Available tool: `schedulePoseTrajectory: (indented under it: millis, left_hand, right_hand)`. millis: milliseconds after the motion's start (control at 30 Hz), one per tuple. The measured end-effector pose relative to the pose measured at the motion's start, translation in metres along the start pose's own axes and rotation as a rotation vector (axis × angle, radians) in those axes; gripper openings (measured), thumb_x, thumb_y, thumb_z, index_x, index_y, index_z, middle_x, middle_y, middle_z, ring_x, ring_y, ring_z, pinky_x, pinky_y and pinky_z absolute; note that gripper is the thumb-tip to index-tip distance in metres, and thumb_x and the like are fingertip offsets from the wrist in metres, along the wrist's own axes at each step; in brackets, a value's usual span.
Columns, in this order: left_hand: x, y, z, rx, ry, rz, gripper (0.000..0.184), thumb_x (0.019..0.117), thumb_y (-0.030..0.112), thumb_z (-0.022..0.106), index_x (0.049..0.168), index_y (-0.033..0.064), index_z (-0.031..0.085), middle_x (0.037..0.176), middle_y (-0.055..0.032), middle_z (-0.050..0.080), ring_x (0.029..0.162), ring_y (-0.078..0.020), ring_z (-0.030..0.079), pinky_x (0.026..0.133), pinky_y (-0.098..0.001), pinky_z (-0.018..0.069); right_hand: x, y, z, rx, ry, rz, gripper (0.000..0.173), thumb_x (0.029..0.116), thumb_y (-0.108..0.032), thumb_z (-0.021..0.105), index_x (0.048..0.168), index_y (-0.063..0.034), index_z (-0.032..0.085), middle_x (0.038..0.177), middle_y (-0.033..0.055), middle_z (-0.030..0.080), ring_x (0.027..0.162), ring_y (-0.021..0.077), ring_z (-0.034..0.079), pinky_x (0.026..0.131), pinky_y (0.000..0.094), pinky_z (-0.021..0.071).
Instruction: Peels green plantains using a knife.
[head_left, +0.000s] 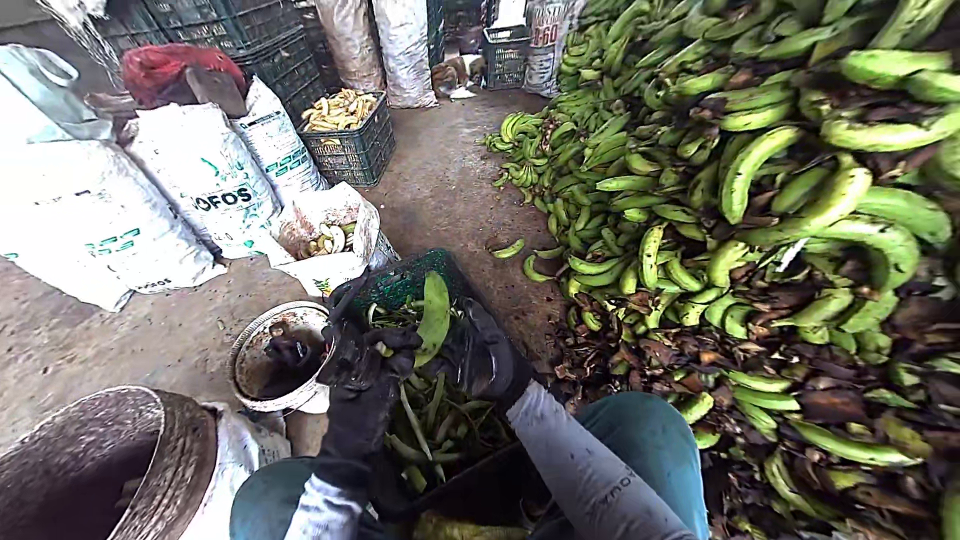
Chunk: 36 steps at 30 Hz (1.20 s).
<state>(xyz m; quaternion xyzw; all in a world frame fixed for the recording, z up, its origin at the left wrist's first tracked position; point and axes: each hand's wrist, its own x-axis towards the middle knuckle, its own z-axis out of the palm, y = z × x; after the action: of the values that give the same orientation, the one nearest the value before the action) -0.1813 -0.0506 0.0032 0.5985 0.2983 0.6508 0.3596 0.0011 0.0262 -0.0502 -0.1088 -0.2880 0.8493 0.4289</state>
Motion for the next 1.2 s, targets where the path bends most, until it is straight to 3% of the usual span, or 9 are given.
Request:
schedulePoseTrajectory:
  millis: [133,233,367,600,700,833,967,1067,1200]
  left_hand:
    - [-0.005,-0.018,0.013,0.114,0.143,-0.152,0.032,0.0955,0.016,0.069,0.124,0.0023,0.063,0.111,-0.0044,0.071,0.093,-0.0120,0.067,0.079,-0.0269,0.0574]
    - [-0.015,-0.021,0.017,0.214,0.219,-0.374,0.057,0.1016,0.034,0.057,0.147,0.0013,0.044,0.113,-0.0041,0.065,0.091,-0.0084,0.064,0.078,-0.0259,0.0565]
    - [-0.044,-0.032,0.043,0.157,0.134,-0.531,0.053,0.1080,0.034,0.035,0.143,-0.0044,0.045,0.093,-0.0041,0.063,0.078,-0.0107,0.062,0.070,-0.0290,0.0553]
    - [-0.019,0.006,0.083,-0.407,0.123,-0.303,0.059,0.1011,0.057,0.052,0.129,0.0053,0.055,0.075,0.0047,0.064,0.065,-0.0100,0.063,0.065,-0.0309,0.0592]
    - [-0.023,-0.009,0.082,-0.223,0.099,-0.502,0.046,0.1092,0.039,0.038,0.132,0.0007,0.051,0.073,-0.0002,0.060,0.059,-0.0106,0.060,0.057,-0.0275,0.0559]
    - [-0.056,-0.058,0.055,0.202,-0.252,-0.927,0.055,0.1107,0.047,0.026,0.149,0.0120,0.046,0.109,-0.0101,0.064,0.077,-0.0166,0.061,0.067,-0.0366,0.0550]
    - [-0.030,-0.028,0.045,0.187,-0.132,-0.733,0.046,0.1079,0.043,0.042,0.140,0.0113,0.052,0.093,-0.0024,0.062,0.073,-0.0109,0.061,0.065,-0.0305,0.0548]
    - [0.001,0.005,0.027,0.623,-0.303,-0.464,0.062,0.1020,0.062,0.043,0.146,0.0204,0.056,0.131,-0.0024,0.065,0.113,-0.0138,0.064,0.098,-0.0412,0.0531]
    - [0.013,0.000,0.021,0.887,-0.391,-0.204,0.071,0.0993,0.070,0.038,0.142,0.0184,0.062,0.126,-0.0118,0.068,0.113,-0.0287,0.066,0.096,-0.0541,0.0531]
  right_hand:
    - [0.001,-0.013,0.008,-0.118,0.045,-0.143,0.027,0.1046,-0.026,0.044,0.120,-0.0098,0.060,0.100,0.0085,0.070,0.087,0.0161,0.069,0.078,0.0315,0.0599]
    - [-0.005,-0.043,0.013,-0.391,0.283,-0.269,0.031,0.1031,-0.021,0.049,0.132,-0.0105,0.050,0.099,0.0070,0.067,0.083,0.0137,0.067,0.072,0.0284,0.0577]
    - [-0.020,-0.069,0.029,-0.760,0.481,-0.400,0.046,0.0991,-0.025,0.058,0.141,-0.0125,0.045,0.109,0.0071,0.069,0.085,0.0144,0.068,0.068,0.0284,0.0572]
    - [-0.027,-0.056,0.031,-0.889,0.440,-0.614,0.053,0.0943,-0.014,0.066,0.144,-0.0143,0.047,0.117,0.0011,0.066,0.098,0.0091,0.066,0.083,0.0276,0.0575]
    - [-0.027,-0.058,0.043,-0.841,0.465,-0.566,0.054,0.0943,-0.018,0.065,0.145,-0.0148,0.046,0.114,0.0032,0.067,0.091,0.0107,0.067,0.074,0.0262,0.0578]
    - [-0.019,-0.073,0.038,-0.638,0.301,-0.422,0.046,0.0983,-0.026,0.057,0.141,-0.0111,0.046,0.103,0.0125,0.068,0.084,0.0202,0.069,0.071,0.0342,0.0595]
    - [-0.012,-0.080,0.014,-0.605,0.298,-0.318,0.044,0.1060,-0.039,0.037,0.135,-0.0096,0.052,0.088,0.0075,0.067,0.073,0.0146,0.066,0.066,0.0298,0.0578]
    - [-0.008,-0.078,0.012,-0.636,0.354,-0.312,0.043,0.1067,-0.041,0.032,0.127,-0.0097,0.054,0.086,0.0051,0.066,0.070,0.0131,0.064,0.063,0.0287,0.0569]
    - [-0.003,-0.067,0.011,-0.604,0.393,-0.343,0.044,0.1080,-0.045,0.031,0.120,-0.0100,0.056,0.083,0.0046,0.065,0.069,0.0120,0.063,0.063,0.0275,0.0561]
